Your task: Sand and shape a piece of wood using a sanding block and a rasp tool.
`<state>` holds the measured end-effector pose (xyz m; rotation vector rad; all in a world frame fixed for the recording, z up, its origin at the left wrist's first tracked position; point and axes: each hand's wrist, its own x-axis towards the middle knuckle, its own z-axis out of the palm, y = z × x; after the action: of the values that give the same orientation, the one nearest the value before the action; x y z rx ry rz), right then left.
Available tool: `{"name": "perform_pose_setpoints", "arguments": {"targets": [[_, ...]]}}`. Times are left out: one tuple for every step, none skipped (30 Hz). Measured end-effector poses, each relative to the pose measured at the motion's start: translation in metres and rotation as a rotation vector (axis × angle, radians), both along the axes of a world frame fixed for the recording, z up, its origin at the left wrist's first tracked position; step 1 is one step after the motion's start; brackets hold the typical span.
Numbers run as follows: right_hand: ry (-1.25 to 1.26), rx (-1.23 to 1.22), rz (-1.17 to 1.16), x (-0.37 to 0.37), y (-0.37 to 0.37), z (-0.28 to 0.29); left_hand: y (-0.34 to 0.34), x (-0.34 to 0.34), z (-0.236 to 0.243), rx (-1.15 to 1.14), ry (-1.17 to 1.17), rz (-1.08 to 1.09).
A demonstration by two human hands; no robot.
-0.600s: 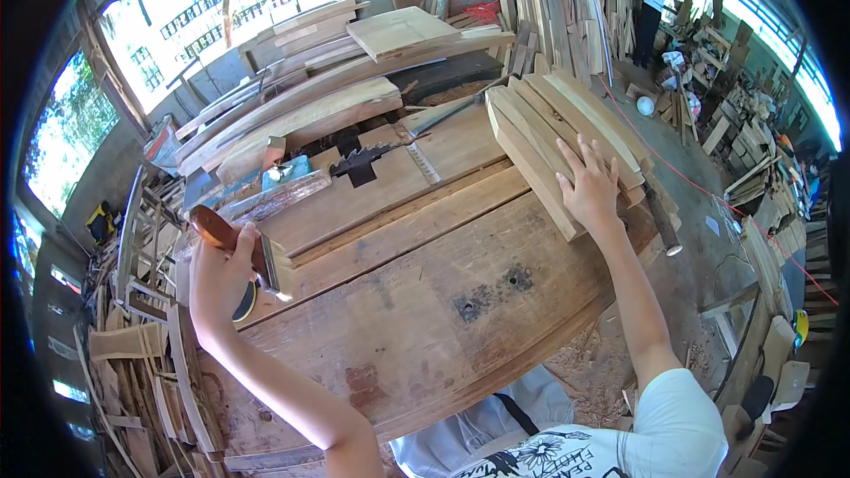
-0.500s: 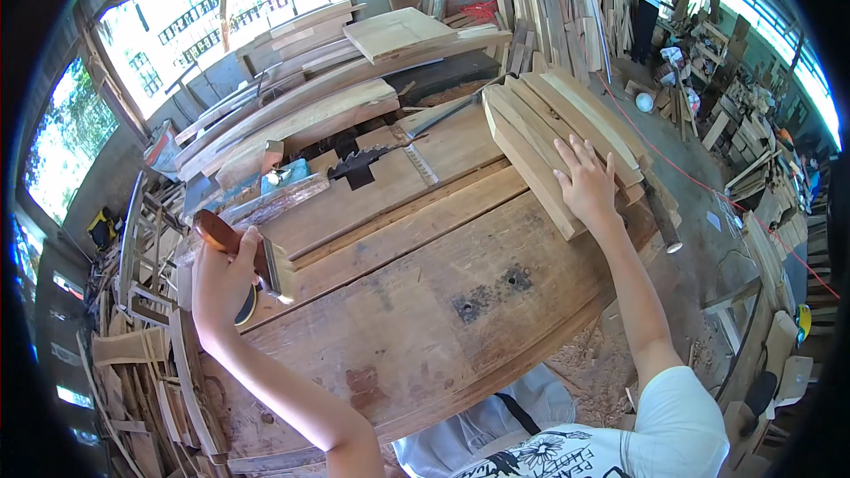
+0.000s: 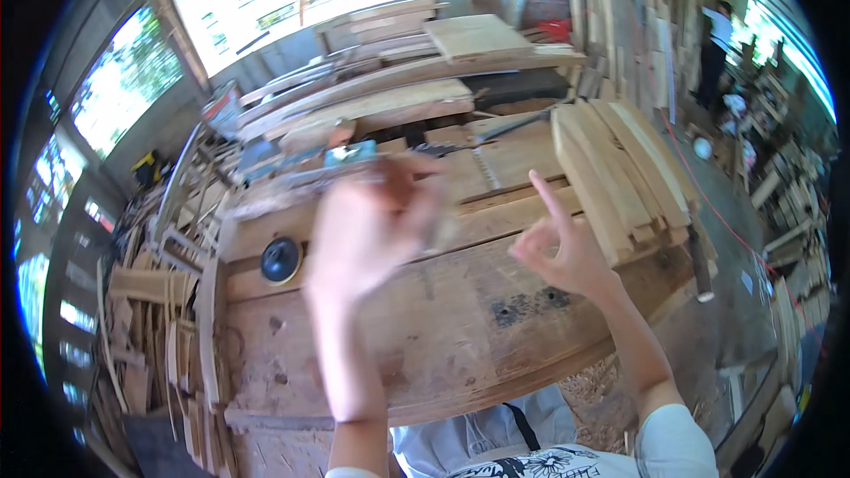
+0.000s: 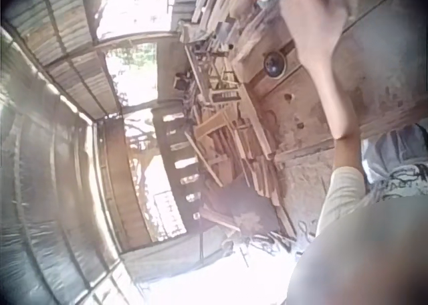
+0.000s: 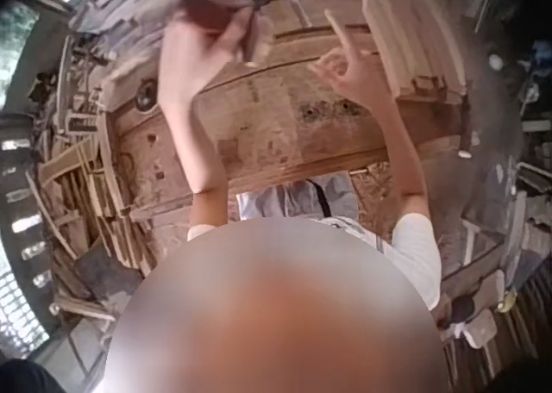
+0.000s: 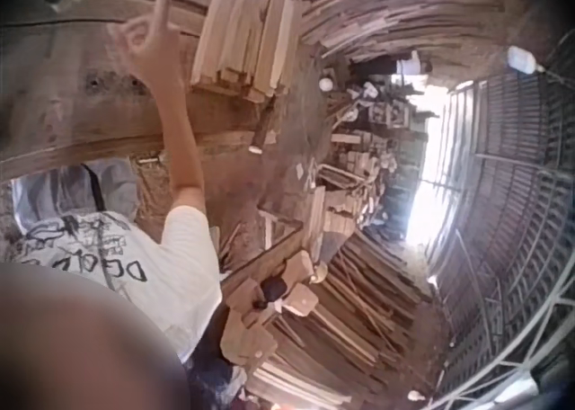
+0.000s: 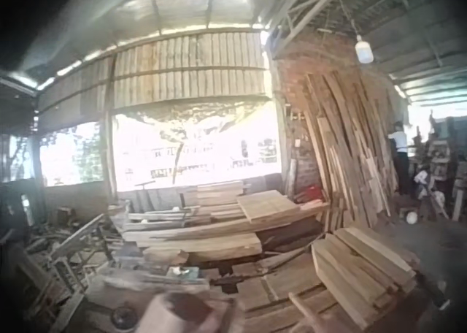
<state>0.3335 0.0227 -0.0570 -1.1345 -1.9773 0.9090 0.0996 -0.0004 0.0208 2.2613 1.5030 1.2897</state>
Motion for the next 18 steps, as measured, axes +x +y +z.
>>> {"name": "perform_pose_setpoints", "arguments": {"targets": [[-0.029, -0.103, 0.099, -0.010, -0.005, 0.000, 0.002, 0.016, -0.006, 0.102, 0.067, -0.050], [0.033, 0.095, 0.164, -0.018, -0.007, -0.005, 0.000, 0.032, -0.010, 0.201, 0.142, -0.039], [0.103, 0.292, 0.231, -0.026, -0.003, -0.015, 0.006, 0.045, -0.020, 0.381, 0.137, -0.183], [0.016, 0.751, 0.176, -0.024, 0.010, -0.017, 0.006, 0.065, -0.020, 0.464, 0.171, -0.238], [-0.003, 0.768, 0.184, -0.018, 0.014, -0.016, 0.007, 0.082, -0.023, 0.523, 0.276, -0.249], [0.177, 0.655, 0.253, -0.043, 0.019, -0.034, 0.000, 0.070, -0.037, 0.504, 0.452, -0.183], [0.285, 0.577, 0.262, -0.045, 0.019, -0.036, -0.004, 0.070, -0.037, 0.451, 0.484, -0.213], [0.390, 0.495, 0.270, -0.045, 0.018, -0.038, -0.007, 0.067, -0.035, 0.457, 0.488, -0.189], [0.499, 0.410, 0.269, -0.046, 0.019, -0.041, -0.010, 0.063, -0.034, 0.404, 0.339, -0.273], [0.608, 0.321, 0.268, -0.046, 0.019, -0.042, -0.011, 0.057, -0.031, 0.347, 0.192, -0.357], [0.410, 0.331, 0.264, -0.037, 0.019, -0.037, -0.017, 0.041, -0.028, 0.219, 0.198, -0.369], [0.517, 0.210, 0.235, -0.033, 0.020, -0.036, -0.025, 0.027, -0.024, 0.227, 0.181, -0.250], [0.626, 0.080, 0.204, -0.029, 0.024, -0.041, -0.030, 0.011, -0.024, 0.226, 0.162, -0.130], [0.629, 0.085, 0.173, -0.026, 0.031, -0.049, -0.035, -0.016, -0.028, 0.245, 0.214, 0.035], [0.663, 0.035, 0.122, -0.022, 0.036, -0.056, -0.043, -0.043, -0.029, 0.188, 0.170, 0.247], [0.698, -0.018, 0.071, -0.020, 0.039, -0.062, -0.046, -0.079, -0.040, 0.178, 0.111, 0.397], [0.698, -0.024, 0.021, -0.019, 0.044, -0.065, -0.052, -0.112, -0.055, 0.062, 0.105, 0.695], [0.700, -0.011, -0.006, -0.011, 0.050, -0.067, -0.061, -0.127, -0.055, -0.052, 0.147, 0.877]]}}
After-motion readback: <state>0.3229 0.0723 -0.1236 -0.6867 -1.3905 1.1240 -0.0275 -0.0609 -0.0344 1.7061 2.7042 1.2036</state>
